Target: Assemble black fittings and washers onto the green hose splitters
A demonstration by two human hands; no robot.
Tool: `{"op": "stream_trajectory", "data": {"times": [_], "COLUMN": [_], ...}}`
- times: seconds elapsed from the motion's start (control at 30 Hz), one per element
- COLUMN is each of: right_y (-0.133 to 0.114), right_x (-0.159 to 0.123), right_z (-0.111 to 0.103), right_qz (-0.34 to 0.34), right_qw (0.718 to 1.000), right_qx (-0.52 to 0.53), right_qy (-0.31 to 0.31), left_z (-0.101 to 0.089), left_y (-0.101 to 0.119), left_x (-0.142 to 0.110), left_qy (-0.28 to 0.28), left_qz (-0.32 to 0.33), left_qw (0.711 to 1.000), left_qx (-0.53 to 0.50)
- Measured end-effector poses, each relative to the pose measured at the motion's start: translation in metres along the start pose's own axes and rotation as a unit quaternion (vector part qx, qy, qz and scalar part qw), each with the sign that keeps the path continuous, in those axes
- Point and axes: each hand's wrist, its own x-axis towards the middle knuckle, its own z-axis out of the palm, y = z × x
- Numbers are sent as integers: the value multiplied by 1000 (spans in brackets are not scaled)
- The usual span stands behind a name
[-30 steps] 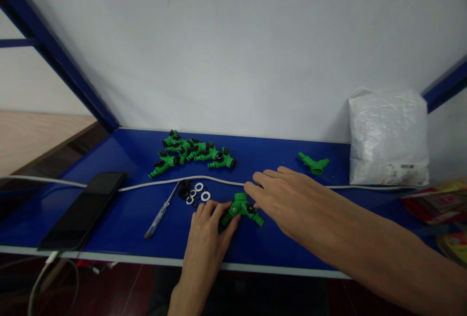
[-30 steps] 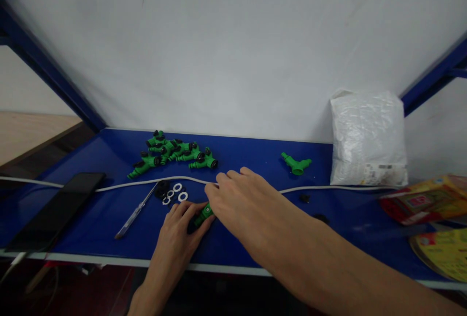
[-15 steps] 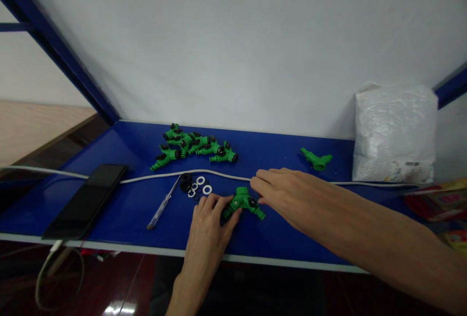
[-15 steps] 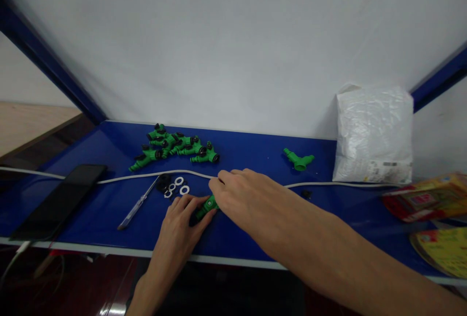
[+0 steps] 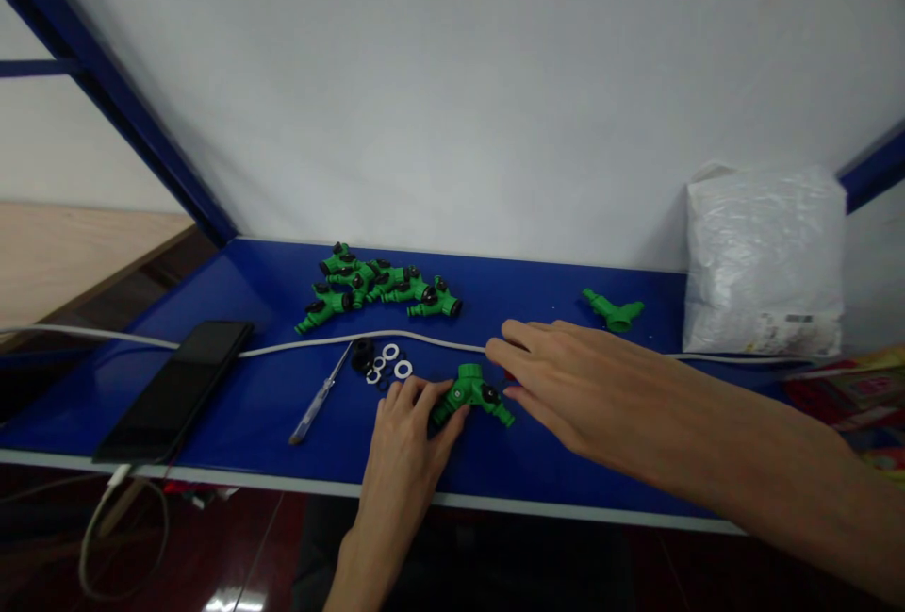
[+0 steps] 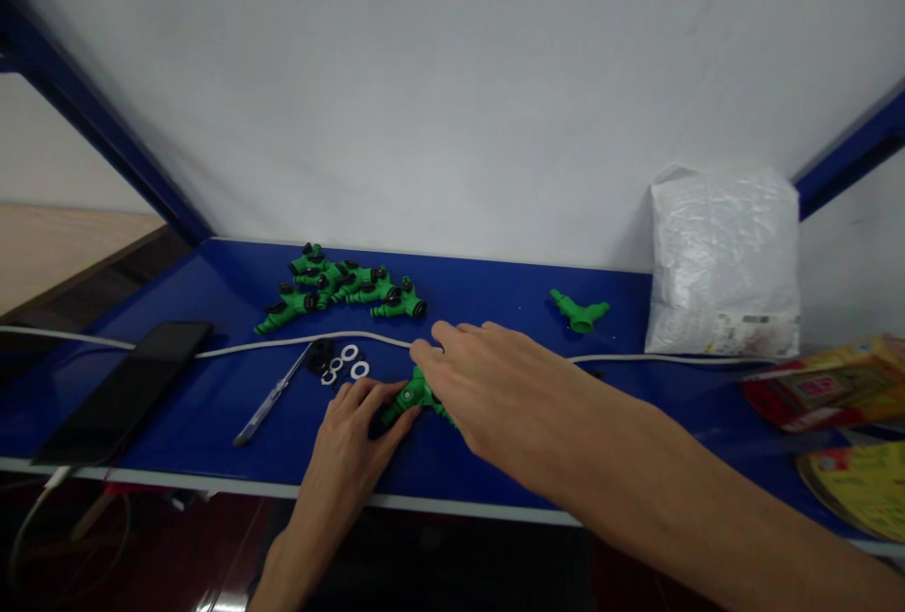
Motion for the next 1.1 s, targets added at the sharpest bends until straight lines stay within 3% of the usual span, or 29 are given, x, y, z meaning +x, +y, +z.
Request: {"op": "stream_trajectory", "data": {"times": [0.17, 0.33, 0.63, 0.87, 1.1], "right_y": [5, 5, 5, -1, -2], "right_x": [-6, 0, 4, 8, -7], "right_z": [6, 15, 6, -3, -8], "right_qz": [-20, 32, 51, 24, -9], "right_qw": [999, 998, 998, 999, 998], "right_qx": [46, 61, -37, -22, 64], "right_qy": [15, -6, -21, -17, 10], "left_z": [0, -1, -1, -1, -2], "left_y": [2, 3, 0, 2, 1], "left_x": [1, 1, 1, 1, 1], "left_qy": [-13, -6, 0, 2, 5], "left_qz": [-5, -3, 2, -1, 6], "left_qw": [1000, 1000, 1000, 1000, 1000], "left_qx": [-1, 1, -5, -7, -8]}}
